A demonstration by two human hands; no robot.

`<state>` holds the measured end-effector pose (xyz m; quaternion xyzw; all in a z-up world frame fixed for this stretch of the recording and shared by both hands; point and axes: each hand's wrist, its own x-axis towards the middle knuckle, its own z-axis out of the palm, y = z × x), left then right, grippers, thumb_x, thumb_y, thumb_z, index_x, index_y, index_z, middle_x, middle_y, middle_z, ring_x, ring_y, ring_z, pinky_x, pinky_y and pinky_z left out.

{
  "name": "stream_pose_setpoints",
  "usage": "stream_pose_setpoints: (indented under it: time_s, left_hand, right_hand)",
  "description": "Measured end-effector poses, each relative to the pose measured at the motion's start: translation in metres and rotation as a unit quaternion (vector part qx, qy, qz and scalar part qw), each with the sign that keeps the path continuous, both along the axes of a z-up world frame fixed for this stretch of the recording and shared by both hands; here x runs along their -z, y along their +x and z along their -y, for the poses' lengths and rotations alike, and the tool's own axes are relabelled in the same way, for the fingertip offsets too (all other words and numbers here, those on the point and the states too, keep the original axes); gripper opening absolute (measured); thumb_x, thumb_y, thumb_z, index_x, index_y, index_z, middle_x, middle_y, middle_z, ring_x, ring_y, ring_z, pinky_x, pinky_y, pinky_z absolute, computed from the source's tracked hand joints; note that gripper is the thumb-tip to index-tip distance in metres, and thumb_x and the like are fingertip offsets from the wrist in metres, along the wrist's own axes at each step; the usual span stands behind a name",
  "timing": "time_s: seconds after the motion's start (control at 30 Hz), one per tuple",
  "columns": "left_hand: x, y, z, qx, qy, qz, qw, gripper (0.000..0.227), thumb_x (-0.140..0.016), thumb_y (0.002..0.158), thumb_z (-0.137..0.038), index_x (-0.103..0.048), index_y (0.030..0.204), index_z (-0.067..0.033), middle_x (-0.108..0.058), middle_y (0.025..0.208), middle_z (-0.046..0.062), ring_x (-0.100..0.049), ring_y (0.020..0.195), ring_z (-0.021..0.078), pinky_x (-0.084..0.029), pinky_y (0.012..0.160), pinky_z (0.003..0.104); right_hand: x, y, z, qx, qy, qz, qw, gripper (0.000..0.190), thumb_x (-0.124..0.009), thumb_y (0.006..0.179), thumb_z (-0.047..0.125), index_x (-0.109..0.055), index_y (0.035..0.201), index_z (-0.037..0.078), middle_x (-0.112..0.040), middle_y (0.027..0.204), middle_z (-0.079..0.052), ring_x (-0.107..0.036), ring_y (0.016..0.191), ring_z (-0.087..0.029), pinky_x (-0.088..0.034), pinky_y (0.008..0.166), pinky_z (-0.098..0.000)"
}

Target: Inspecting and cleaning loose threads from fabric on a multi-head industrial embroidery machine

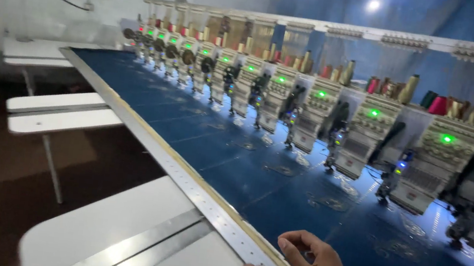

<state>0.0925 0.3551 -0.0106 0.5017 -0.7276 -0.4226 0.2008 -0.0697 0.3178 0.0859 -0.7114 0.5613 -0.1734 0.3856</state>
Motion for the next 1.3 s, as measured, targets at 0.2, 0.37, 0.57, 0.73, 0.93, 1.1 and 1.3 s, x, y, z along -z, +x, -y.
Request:
stream_pose_setpoints:
  time_s: [0.2, 0.37, 0.57, 0.73, 0.93, 1.1, 1.3]
  left_hand:
    - [-0.045, 0.087, -0.091, -0.152, -0.308, 0.084, 0.935, 0.022, -0.074, 0.094, -0.024, -0.073, 0.112, -0.0113, -0.077, 0.113, 0.007, -0.071, 0.104, 0.0295, -0.052, 0.090, 0.040]
    - [-0.068, 0.144, -0.135, -0.273, -0.338, 0.206, 0.877, 0.037, -0.064, 0.100, -0.028, -0.056, 0.131, -0.0103, -0.061, 0.131, 0.014, -0.051, 0.127, 0.0359, -0.034, 0.108, 0.055]
    - [-0.076, 0.151, -0.171, -0.310, -0.396, 0.213, 0.838, 0.057, -0.066, 0.097, -0.032, -0.048, 0.144, -0.0070, -0.049, 0.151, 0.015, -0.033, 0.147, 0.0366, -0.018, 0.117, 0.059]
    - [-0.057, 0.115, -0.180, -0.286, -0.400, 0.190, 0.850, 0.057, -0.063, 0.099, -0.036, -0.045, 0.146, -0.0087, -0.045, 0.155, 0.015, -0.030, 0.149, 0.0362, -0.015, 0.119, 0.058]
    - [-0.028, 0.037, -0.165, -0.254, -0.373, 0.159, 0.878, 0.057, -0.057, 0.101, -0.038, -0.042, 0.149, -0.0088, -0.040, 0.159, 0.015, -0.025, 0.152, 0.0345, -0.011, 0.122, 0.055]
    - [-0.010, -0.029, -0.142, -0.239, -0.371, 0.141, 0.886, 0.048, -0.056, 0.102, -0.032, -0.048, 0.144, -0.0098, -0.046, 0.155, 0.014, -0.031, 0.150, 0.0331, -0.013, 0.122, 0.053]
    - [-0.001, -0.100, -0.106, -0.194, -0.297, 0.111, 0.928, 0.048, -0.048, 0.104, -0.028, -0.041, 0.150, -0.0124, -0.039, 0.160, 0.013, -0.024, 0.153, 0.0323, -0.010, 0.123, 0.054]
  right_hand:
    - [0.006, 0.078, -0.081, 0.024, -0.056, 0.086, 0.994, 0.033, -0.064, 0.096, 0.039, -0.084, 0.113, 0.019, -0.084, 0.109, 0.003, -0.069, 0.100, -0.015, -0.049, 0.093, -0.0296]
    - [0.023, 0.126, -0.130, 0.051, -0.122, 0.094, 0.987, 0.036, -0.064, 0.093, 0.043, -0.080, 0.118, 0.022, -0.082, 0.118, 0.004, -0.071, 0.114, -0.014, -0.051, 0.101, -0.0345]
    - [0.029, 0.131, -0.184, 0.097, -0.134, 0.039, 0.985, 0.049, -0.063, 0.091, 0.051, -0.068, 0.135, 0.028, -0.064, 0.147, 0.004, -0.062, 0.135, -0.021, -0.049, 0.114, -0.0455]
    - [0.031, 0.091, -0.211, 0.138, -0.142, 0.004, 0.980, 0.049, -0.061, 0.091, 0.053, -0.069, 0.134, 0.031, -0.065, 0.146, 0.006, -0.056, 0.140, -0.019, -0.041, 0.118, -0.0394]
    - [0.048, 0.011, -0.212, 0.194, -0.149, -0.048, 0.968, 0.050, -0.060, 0.091, 0.056, -0.067, 0.135, 0.033, -0.068, 0.142, 0.010, -0.056, 0.139, -0.016, -0.040, 0.116, -0.0390]
    - [0.059, -0.053, -0.198, 0.224, -0.146, -0.049, 0.962, 0.050, -0.063, 0.091, 0.052, -0.065, 0.138, 0.032, -0.068, 0.143, 0.012, -0.058, 0.138, -0.015, -0.044, 0.117, -0.0376]
    - [0.078, -0.118, -0.152, 0.223, -0.148, -0.063, 0.961, 0.054, -0.060, 0.092, 0.053, -0.061, 0.142, 0.032, -0.064, 0.147, 0.011, -0.055, 0.139, -0.016, -0.045, 0.115, -0.0387]
